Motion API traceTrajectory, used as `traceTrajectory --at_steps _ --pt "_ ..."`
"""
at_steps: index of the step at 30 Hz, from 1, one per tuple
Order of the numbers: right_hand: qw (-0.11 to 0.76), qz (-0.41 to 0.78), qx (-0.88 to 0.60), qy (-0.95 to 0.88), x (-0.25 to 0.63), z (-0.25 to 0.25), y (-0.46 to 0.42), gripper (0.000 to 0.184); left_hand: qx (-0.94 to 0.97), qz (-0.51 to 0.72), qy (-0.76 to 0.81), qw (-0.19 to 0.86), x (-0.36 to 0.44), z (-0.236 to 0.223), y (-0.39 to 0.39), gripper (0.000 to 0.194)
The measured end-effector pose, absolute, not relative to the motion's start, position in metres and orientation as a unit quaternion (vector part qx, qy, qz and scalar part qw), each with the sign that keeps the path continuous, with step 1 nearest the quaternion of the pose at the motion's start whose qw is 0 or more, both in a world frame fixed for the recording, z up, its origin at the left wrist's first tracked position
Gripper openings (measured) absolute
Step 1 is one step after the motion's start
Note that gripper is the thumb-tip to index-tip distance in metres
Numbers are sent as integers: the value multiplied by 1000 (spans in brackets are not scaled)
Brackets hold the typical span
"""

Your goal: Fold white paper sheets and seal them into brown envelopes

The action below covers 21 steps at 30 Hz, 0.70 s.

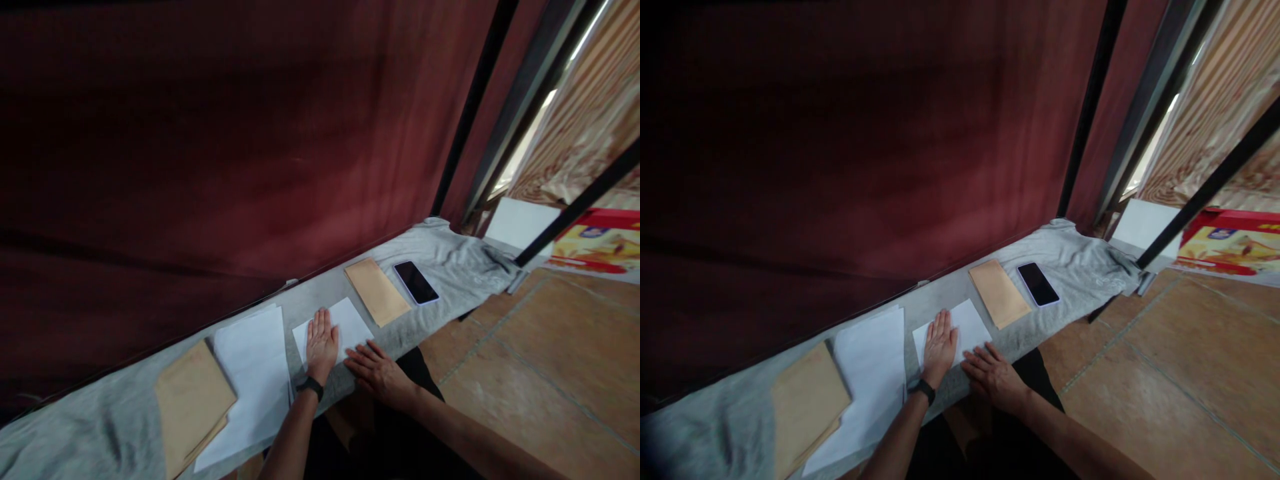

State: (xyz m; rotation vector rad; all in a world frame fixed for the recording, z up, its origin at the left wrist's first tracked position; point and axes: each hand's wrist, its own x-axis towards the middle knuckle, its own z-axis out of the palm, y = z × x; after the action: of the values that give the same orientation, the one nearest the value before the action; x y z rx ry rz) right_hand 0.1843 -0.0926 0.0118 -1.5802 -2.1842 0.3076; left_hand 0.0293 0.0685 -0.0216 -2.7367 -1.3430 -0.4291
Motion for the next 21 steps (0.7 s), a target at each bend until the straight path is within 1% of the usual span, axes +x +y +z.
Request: traceTrajectory --at_steps 3,6,9,13,17,21 --pt "233 116 -579 -773 186 16 -87 39 -888 -145 -435 30 29 -22 69 57" --pt "249 96 -599 -755 182 18 -69 42 -891 -142 -429 29 28 -22 69 57" --pt "239 54 -624 -742 176 10 -51 48 -896 -135 -422 30 27 -22 69 58" --pt "217 3 -648 -730 169 -8 -44 49 -898 -138 -416 29 27 -20 69 58" --pt "208 -14 -655 -726 169 -13 -47 49 -899 -147 -412 20 24 -18 66 57" --pt "206 -23 -651 -731 168 -11 -47 49 -885 -157 -439 18 12 -18 59 60"
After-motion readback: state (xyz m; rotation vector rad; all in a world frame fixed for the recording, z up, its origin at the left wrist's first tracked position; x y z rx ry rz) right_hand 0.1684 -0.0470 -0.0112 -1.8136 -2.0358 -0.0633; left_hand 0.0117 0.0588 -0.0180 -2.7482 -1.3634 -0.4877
